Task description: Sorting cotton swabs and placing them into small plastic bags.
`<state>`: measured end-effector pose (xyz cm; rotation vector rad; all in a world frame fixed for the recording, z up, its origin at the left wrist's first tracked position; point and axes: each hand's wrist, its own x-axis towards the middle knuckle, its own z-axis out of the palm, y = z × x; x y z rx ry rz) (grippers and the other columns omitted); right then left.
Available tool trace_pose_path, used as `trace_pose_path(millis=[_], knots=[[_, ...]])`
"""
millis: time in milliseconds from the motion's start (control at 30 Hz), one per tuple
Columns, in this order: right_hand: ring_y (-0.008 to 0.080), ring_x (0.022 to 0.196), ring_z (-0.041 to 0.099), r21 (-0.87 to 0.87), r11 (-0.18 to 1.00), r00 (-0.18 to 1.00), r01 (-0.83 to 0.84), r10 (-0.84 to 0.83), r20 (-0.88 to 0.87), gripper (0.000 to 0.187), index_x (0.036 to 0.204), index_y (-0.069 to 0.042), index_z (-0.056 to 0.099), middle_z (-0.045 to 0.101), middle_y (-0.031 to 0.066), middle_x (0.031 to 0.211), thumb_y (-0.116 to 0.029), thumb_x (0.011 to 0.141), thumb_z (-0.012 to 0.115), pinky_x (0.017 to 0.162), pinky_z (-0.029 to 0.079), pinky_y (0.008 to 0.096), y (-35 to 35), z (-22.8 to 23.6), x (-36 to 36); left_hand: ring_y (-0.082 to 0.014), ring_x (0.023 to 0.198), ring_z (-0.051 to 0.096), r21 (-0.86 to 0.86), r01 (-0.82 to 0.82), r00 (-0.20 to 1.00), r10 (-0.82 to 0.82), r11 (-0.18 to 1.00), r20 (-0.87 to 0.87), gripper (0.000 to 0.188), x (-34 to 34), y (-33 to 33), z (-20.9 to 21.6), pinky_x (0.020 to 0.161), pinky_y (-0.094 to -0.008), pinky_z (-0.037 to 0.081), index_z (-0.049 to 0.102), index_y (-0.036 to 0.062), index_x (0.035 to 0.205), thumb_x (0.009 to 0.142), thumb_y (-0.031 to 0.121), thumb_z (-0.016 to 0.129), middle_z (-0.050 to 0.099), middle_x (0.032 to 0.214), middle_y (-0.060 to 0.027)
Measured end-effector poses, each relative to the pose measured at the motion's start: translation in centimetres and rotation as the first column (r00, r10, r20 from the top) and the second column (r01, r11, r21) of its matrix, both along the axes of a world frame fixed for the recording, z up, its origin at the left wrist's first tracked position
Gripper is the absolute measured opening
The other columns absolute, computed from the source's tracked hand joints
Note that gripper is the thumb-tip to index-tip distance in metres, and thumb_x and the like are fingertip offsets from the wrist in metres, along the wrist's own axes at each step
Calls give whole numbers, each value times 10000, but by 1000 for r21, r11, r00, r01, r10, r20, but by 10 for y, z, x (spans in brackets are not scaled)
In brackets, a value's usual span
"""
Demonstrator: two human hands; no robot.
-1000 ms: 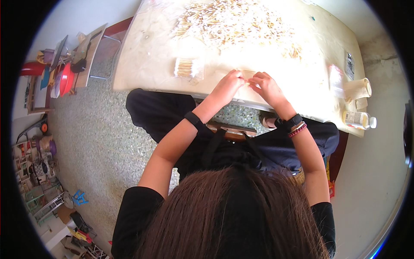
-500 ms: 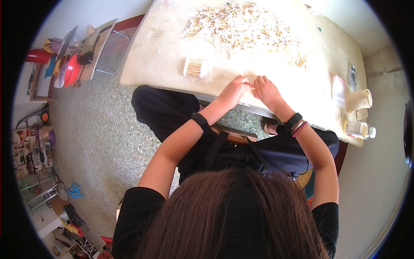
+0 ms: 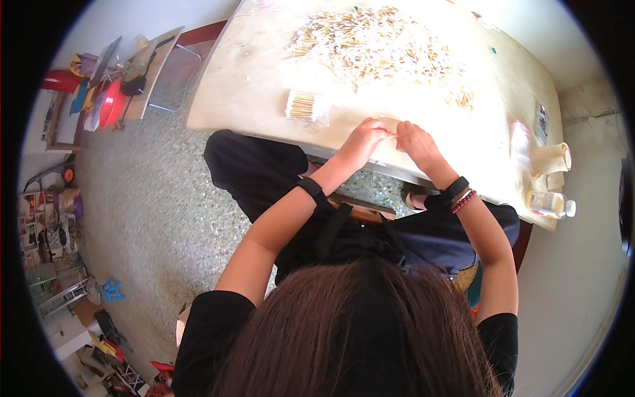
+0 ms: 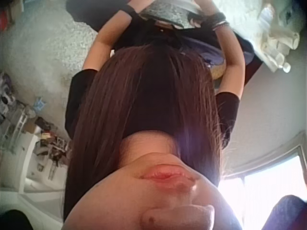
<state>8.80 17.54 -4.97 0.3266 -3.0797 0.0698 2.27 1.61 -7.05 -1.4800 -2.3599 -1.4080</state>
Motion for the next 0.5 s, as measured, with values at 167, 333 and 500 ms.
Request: trace_pose_path(millis=[167,333,500], knots=[[351,722,574,-397,914,992,87,-43,118,209,861,7,504,582,196,738,-198,822,515,642,458,404,4,-4,-1,-242,825,536,12,-39,999,38,999,38,133,3,2,-2,721,-315,456,643,-1,828,708,-32,596,581,825,-91],[362,711,580,-298,923,953,245,-173,248,336,740,-7,553,598,189,709,-285,875,420,666,456,429,-12,11,-13,-250,825,536,40,-73,987,66,997,148,111,1,-3,-1,718,-319,454,633,-3,823,717,-15,603,581,827,-97],[250,475,527,-649,593,879,476,-294,376,455,610,-20,501,502,98,479,-339,911,383,478,401,349,1,14,-10,-297,823,554,-6,67,989,-66,998,130,164,-1,-7,45,703,-351,461,547,11,942,797,81,577,564,896,-122]])
